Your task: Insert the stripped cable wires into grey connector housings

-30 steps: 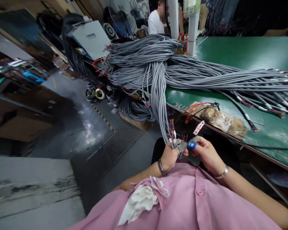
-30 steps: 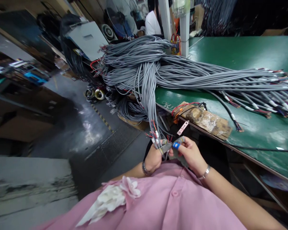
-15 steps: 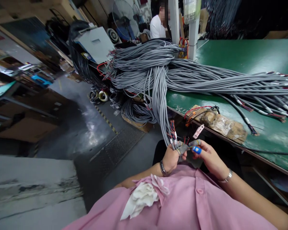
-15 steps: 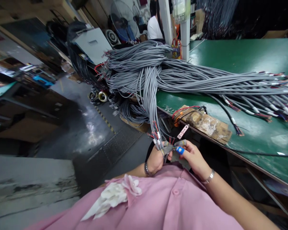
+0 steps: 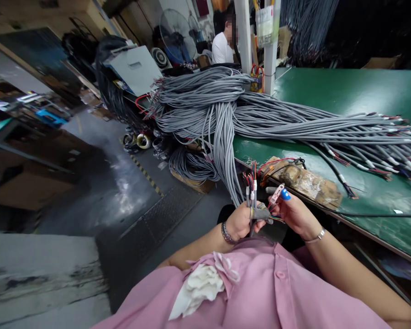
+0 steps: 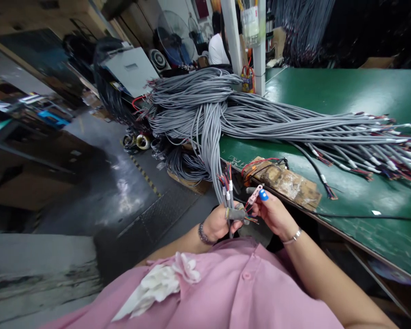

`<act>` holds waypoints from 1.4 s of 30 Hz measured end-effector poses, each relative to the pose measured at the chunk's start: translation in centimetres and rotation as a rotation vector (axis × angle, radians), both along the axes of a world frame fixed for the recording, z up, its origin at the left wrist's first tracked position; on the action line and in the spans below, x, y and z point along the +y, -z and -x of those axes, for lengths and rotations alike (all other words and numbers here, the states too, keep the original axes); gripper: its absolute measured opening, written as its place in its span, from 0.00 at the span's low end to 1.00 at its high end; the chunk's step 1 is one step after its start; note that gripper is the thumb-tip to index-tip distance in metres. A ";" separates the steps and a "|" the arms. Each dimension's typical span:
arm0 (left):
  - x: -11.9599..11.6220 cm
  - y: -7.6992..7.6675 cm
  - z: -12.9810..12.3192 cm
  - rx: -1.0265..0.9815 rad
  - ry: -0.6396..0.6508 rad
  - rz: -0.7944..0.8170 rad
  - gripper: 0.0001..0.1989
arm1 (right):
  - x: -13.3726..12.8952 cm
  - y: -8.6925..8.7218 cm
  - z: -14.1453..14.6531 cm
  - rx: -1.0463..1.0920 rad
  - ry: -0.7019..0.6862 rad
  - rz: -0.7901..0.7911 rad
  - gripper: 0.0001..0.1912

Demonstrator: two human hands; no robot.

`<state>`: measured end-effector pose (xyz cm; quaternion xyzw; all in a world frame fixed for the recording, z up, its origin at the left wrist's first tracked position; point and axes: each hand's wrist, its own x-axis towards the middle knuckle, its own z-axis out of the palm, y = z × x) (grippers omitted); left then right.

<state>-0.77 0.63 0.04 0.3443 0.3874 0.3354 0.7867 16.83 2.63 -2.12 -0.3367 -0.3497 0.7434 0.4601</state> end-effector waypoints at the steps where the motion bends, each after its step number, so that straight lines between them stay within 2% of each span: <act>1: 0.1 0.0 -0.1 0.001 0.009 -0.008 0.13 | -0.1 0.1 0.3 -0.053 0.074 -0.044 0.17; 4: 0.3 0.2 -0.1 0.009 0.018 -0.022 0.13 | -0.4 0.7 0.8 -0.269 0.314 -0.171 0.18; 6: 0.4 0.4 -0.1 0.022 0.019 -0.014 0.14 | -0.5 0.9 1.0 -0.347 0.372 -0.197 0.21; 8: 0.5 0.6 0.0 0.029 0.022 -0.010 0.14 | -0.4 0.8 1.3 -0.281 0.298 -0.140 0.26; 11: 0.5 0.8 0.1 0.026 0.022 -0.011 0.13 | -0.2 0.1 1.7 -0.049 0.158 0.022 0.28; 13: 0.5 1.0 0.1 0.016 0.025 -0.015 0.13 | 0.0 -0.3 1.8 0.039 0.173 0.087 0.26; 17: 0.5 1.0 0.0 0.028 0.044 -0.034 0.13 | 0.1 -0.5 2.0 0.048 0.252 0.091 0.22; 20: 0.4 0.8 -0.1 0.048 0.047 -0.035 0.14 | 0.1 -0.5 2.0 0.016 0.245 0.071 0.24; 27: -0.3 0.0 -0.1 0.074 -0.016 -0.065 0.17 | -0.1 -0.9 1.3 0.077 0.054 0.153 0.32; 30: -1.1 -0.5 -0.3 0.096 -0.047 -0.081 0.18 | -0.3 -1.0 0.9 0.111 -0.004 0.170 0.31; 35: -2.1 -0.7 -0.6 0.125 -0.102 -0.142 0.18 | -0.5 -0.8 1.0 0.108 0.071 0.133 0.16; 38: -2.0 -0.5 -0.7 0.098 -0.179 -0.156 0.17 | -0.5 -0.3 1.2 0.055 0.151 0.086 0.17; 42: -1.6 -0.1 -0.9 0.075 -0.206 -0.173 0.15 | -0.4 0.4 1.5 0.044 0.237 0.040 0.22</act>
